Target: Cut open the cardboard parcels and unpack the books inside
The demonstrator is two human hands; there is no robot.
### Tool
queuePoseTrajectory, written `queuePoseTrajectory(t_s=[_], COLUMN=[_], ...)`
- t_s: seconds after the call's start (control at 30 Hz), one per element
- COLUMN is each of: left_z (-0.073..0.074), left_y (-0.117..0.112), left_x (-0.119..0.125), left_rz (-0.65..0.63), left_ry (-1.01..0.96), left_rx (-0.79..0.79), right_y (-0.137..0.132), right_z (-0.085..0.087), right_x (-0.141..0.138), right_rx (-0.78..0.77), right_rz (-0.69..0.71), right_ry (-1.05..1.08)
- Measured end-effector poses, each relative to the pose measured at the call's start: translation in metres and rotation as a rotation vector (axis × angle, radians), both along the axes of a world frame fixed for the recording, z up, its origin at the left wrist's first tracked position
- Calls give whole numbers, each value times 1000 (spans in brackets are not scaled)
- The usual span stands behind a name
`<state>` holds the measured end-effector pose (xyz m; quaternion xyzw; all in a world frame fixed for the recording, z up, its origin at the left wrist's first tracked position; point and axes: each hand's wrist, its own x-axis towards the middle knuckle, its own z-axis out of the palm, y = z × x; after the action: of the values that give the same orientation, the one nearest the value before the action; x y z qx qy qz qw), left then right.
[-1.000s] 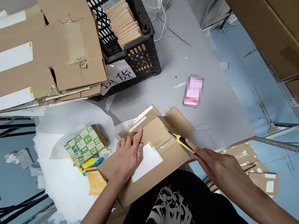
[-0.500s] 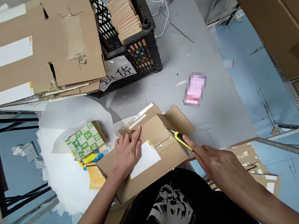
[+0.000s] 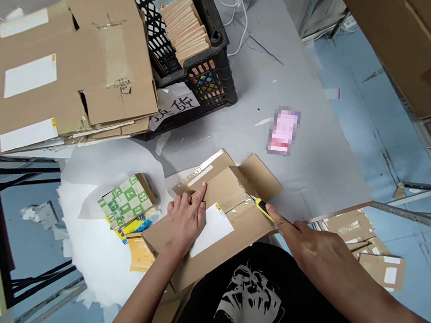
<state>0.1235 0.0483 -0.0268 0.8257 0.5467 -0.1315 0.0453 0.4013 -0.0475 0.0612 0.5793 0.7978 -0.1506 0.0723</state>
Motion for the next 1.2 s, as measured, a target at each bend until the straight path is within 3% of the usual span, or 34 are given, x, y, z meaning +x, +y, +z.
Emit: queuePoseTrajectory(t_s=[0.37, 0.93, 1.2], left_z=[1, 3, 3], left_y=[0, 0, 0], left_x=[3, 4, 3], left_rz=[17, 41, 32], left_ry=[8, -5, -43], left_rx=[11, -57, -92], right_y=[-23, -38, -51], right_z=[-1, 14, 15], right_x=[-14, -33, -36], right_rx=[-48, 24, 44], right_rz=[-129, -76, -149], right_ry=[-31, -282, -228])
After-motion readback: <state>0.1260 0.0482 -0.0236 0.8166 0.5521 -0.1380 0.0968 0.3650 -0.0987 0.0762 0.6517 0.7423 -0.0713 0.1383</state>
